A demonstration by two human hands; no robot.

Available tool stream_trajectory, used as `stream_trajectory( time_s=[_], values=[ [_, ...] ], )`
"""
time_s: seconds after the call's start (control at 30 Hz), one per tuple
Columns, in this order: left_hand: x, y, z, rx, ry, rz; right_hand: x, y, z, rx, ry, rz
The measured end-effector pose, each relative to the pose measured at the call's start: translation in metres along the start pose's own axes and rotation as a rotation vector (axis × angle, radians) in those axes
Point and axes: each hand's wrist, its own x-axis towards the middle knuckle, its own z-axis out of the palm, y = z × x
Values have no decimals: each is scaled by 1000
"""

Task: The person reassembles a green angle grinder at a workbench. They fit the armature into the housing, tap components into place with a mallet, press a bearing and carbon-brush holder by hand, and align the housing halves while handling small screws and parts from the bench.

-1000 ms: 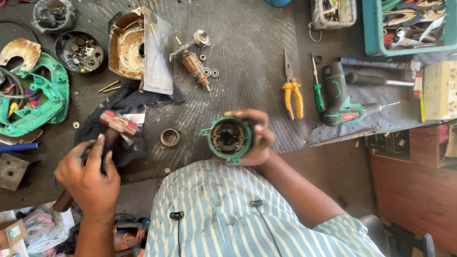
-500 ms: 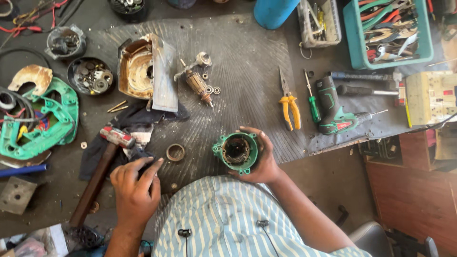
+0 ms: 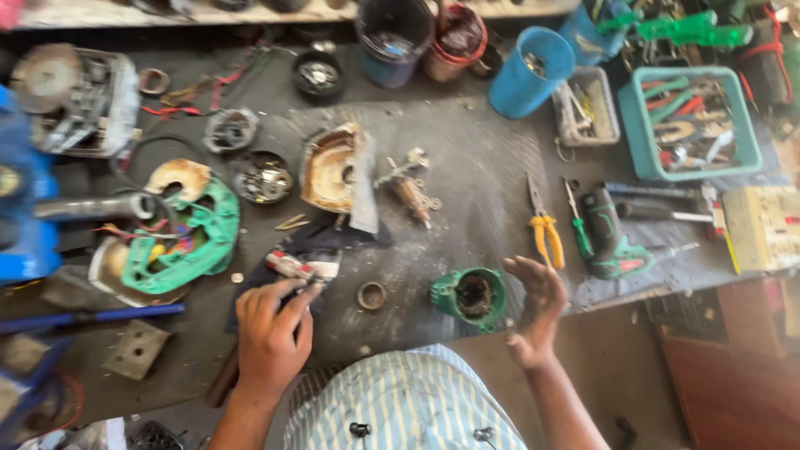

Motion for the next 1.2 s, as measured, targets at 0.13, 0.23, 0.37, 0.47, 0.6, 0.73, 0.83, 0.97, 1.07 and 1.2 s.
stream_trajectory(
  time_s=[0.13, 0.23, 0.37, 0.47, 0.6, 0.73, 0.83, 0.97, 1.07, 1.2],
  values=[
    [24, -47, -22, 66, 23, -151, 12, -23, 22, -98, 89, -66],
    [51, -78, -20, 97, -100, -186, 17, -40, 38, -155, 151, -78],
    [70, -91, 1, 324, -352, -208, 16, -65, 53, -357, 205, -53],
    [71, -88, 13, 425, -407, -208, 5, -83, 54, -493, 235, -38],
    [64, -80, 16, 401, -361, -239, -20, -104, 45, -652, 285, 59],
    [66, -74, 19, 497, -438, -236, -42, -116, 34, -732, 315, 104],
    [79, -72, 20, 495, -624, -285, -53, -123, 32, -733, 323, 136],
    [94, -72, 24, 476, -862, -396, -62, -126, 29, -736, 311, 163],
    [95, -71, 27, 486, -866, -392, -65, -126, 24, -730, 303, 186],
    [91, -72, 34, 508, -829, -361, -62, -122, 13, -681, 314, 217]
  ],
)
